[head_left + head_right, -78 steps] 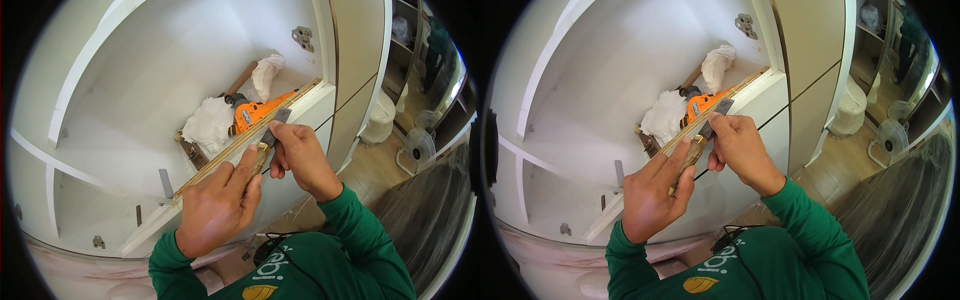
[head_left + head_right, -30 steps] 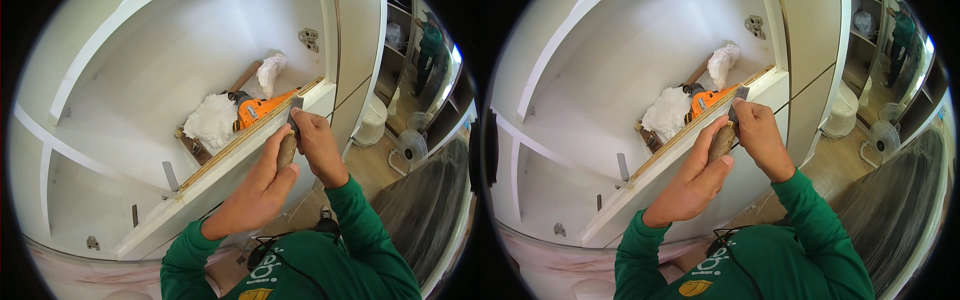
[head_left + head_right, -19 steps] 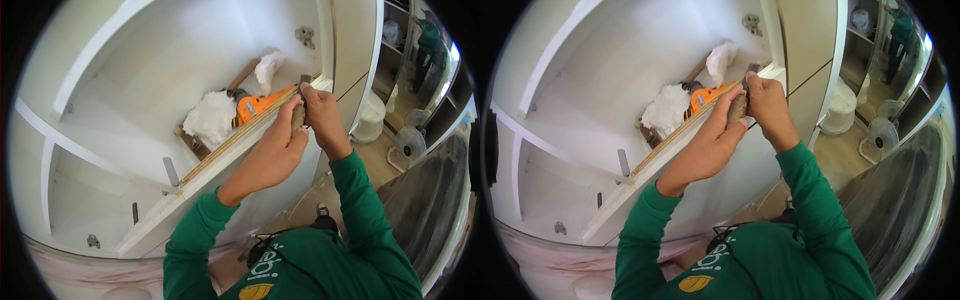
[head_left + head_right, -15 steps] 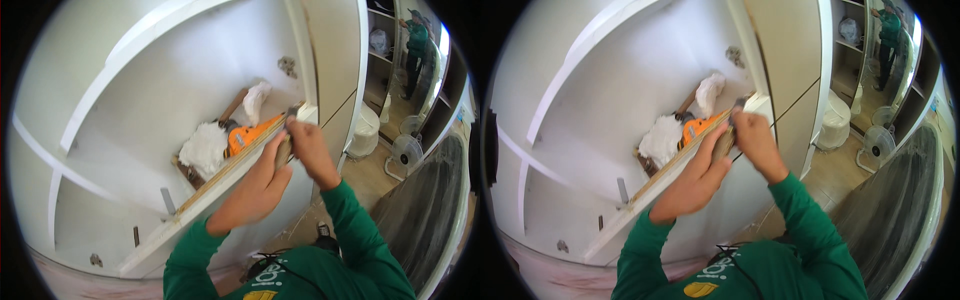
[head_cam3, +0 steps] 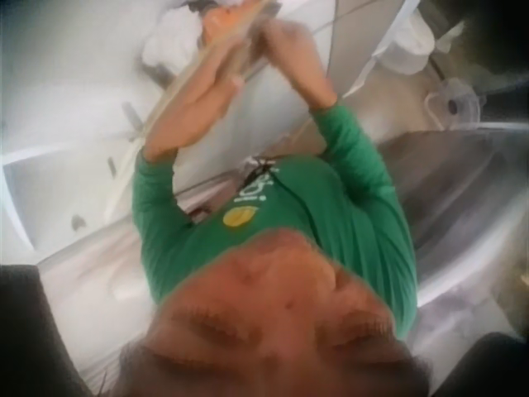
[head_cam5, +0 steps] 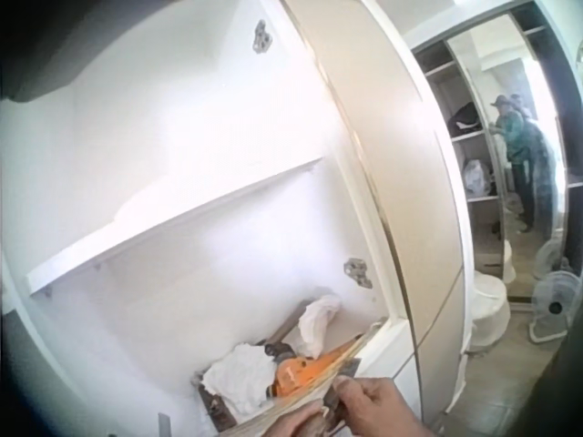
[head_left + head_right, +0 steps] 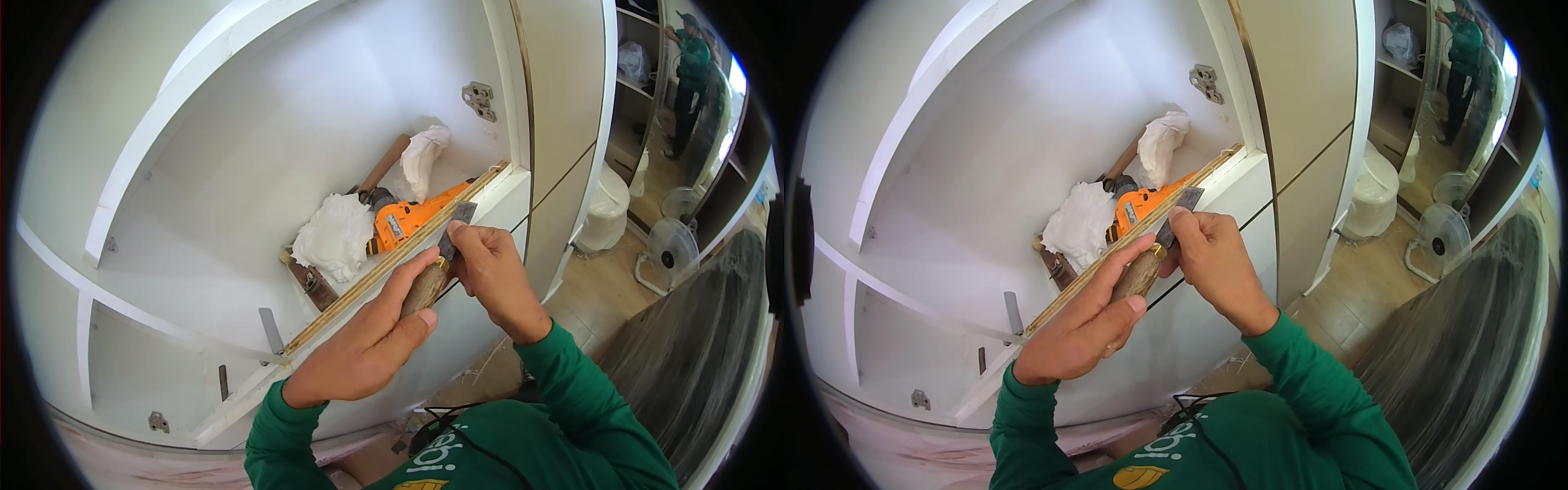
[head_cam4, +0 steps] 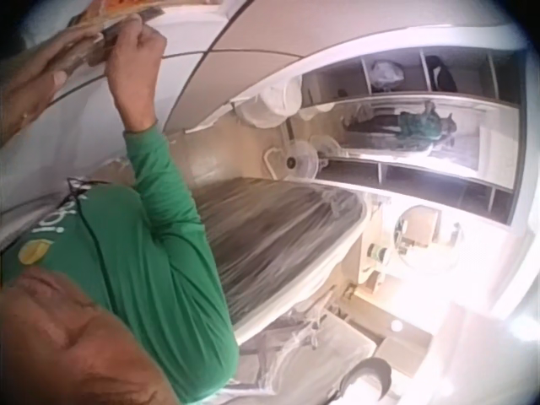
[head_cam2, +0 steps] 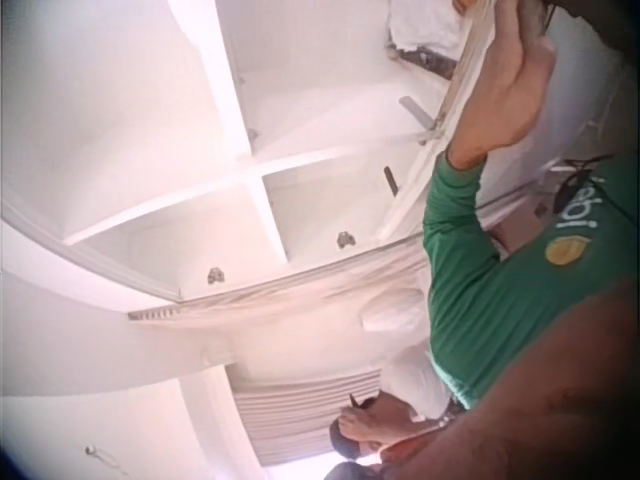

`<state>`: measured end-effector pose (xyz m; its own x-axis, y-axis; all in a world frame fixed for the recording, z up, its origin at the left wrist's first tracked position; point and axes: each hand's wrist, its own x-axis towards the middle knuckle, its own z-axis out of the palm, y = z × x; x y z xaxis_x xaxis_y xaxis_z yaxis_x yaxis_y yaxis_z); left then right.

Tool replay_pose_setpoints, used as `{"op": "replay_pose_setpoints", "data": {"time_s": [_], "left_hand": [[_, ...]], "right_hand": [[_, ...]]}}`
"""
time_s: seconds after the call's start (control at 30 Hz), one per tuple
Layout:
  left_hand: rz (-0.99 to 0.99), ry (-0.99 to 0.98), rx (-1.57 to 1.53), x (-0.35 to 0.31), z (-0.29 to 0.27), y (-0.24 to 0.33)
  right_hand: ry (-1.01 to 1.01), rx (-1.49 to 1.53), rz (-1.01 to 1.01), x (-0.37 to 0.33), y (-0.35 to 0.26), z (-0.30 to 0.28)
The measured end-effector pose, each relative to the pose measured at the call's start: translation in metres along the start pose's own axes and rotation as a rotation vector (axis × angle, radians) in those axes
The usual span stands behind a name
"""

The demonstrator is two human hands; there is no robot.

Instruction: The person uses a utility knife to shave off the end of a wooden strip by hand, then checks the fit of the strip by pressing it against the edge of a white cabinet shelf.

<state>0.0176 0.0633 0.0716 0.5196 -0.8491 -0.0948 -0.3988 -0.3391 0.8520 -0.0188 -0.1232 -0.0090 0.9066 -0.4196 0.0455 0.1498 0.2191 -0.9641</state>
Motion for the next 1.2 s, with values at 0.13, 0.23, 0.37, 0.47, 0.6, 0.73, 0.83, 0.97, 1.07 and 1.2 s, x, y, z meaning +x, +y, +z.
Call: {"op": "replay_pose_setpoints", "data": {"time_s": [0.13,0.23,0.37,0.47,0.6,0.73,0.83,0.97,1.07,1.2], "left_hand": [[-0.035,-0.043,-0.01,0.006,-0.006,0.003],[-0.044,-0.061,-0.013,0.011,-0.008,0.006],[-0.056,-0.056,-0.026,0.008,-0.006,0.007],[-0.048,-0.051,-0.035,0.009,-0.002,0.003],[-0.03,-0.018,-0.028,0.007,0.005,0.002],[0.034,0.021,0.015,0.028,0.013,-0.002],[0.07,0.055,0.079,0.047,0.022,0.004],[0.01,0.029,-0.021,0.021,0.015,0.006],[-0.17,-0.029,-0.072,0.002,0.004,0.011],[-0.168,-0.029,-0.088,-0.005,0.002,0.012]], "right_hand": [[0.011,0.046,-0.038,0.002,0.003,0.004],[0.053,0.044,-0.023,0.005,0.001,0.002],[0.031,0.078,-0.038,0.005,0.006,0.002],[0.061,0.073,-0.02,0.004,0.004,0.001],[0.068,0.069,-0.026,0.007,0.01,0.0],[0.144,0.031,-0.067,0.017,0.003,-0.005],[0.129,0.096,0.011,0.026,-0.007,-0.019],[0.0,-0.007,-0.091,0.023,0.009,-0.015],[-0.025,-0.035,-0.053,0.001,0.003,-0.002],[-0.006,-0.041,-0.071,-0.006,0.004,0.002]]}}
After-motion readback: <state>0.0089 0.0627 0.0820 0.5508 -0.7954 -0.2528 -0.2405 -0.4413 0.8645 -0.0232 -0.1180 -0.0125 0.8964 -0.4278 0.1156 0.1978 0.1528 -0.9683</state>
